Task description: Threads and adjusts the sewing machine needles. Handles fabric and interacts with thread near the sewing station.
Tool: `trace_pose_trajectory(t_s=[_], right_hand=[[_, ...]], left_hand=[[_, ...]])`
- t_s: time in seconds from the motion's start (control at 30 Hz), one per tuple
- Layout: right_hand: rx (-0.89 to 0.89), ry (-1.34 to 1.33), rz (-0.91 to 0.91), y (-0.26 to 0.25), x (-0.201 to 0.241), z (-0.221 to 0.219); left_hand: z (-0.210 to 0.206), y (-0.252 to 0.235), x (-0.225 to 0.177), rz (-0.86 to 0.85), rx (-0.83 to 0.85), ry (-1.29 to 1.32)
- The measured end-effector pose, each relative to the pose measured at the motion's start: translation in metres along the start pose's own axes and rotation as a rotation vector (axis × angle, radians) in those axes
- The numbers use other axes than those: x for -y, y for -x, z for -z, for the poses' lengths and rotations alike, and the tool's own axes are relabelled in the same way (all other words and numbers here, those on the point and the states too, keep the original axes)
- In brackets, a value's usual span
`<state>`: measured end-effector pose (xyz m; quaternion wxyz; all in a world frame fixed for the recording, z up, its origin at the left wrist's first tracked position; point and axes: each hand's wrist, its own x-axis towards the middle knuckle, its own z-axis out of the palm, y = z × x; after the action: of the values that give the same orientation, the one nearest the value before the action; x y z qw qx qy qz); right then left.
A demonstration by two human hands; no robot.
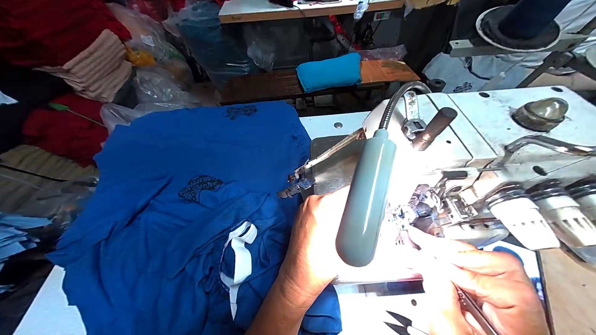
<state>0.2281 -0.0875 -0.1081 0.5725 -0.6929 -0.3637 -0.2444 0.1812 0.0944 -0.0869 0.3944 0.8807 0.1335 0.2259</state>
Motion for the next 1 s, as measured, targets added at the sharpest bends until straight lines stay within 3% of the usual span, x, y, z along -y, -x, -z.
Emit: trace_pose_trajectory(t_s=[1.0], right_hand=[[0.034,-0.019,0.027,0.0006,-0.0032,0.0053]], left_hand=[[0.0013,-0.0001,-0.0003,-0.014,0.004,0.040]])
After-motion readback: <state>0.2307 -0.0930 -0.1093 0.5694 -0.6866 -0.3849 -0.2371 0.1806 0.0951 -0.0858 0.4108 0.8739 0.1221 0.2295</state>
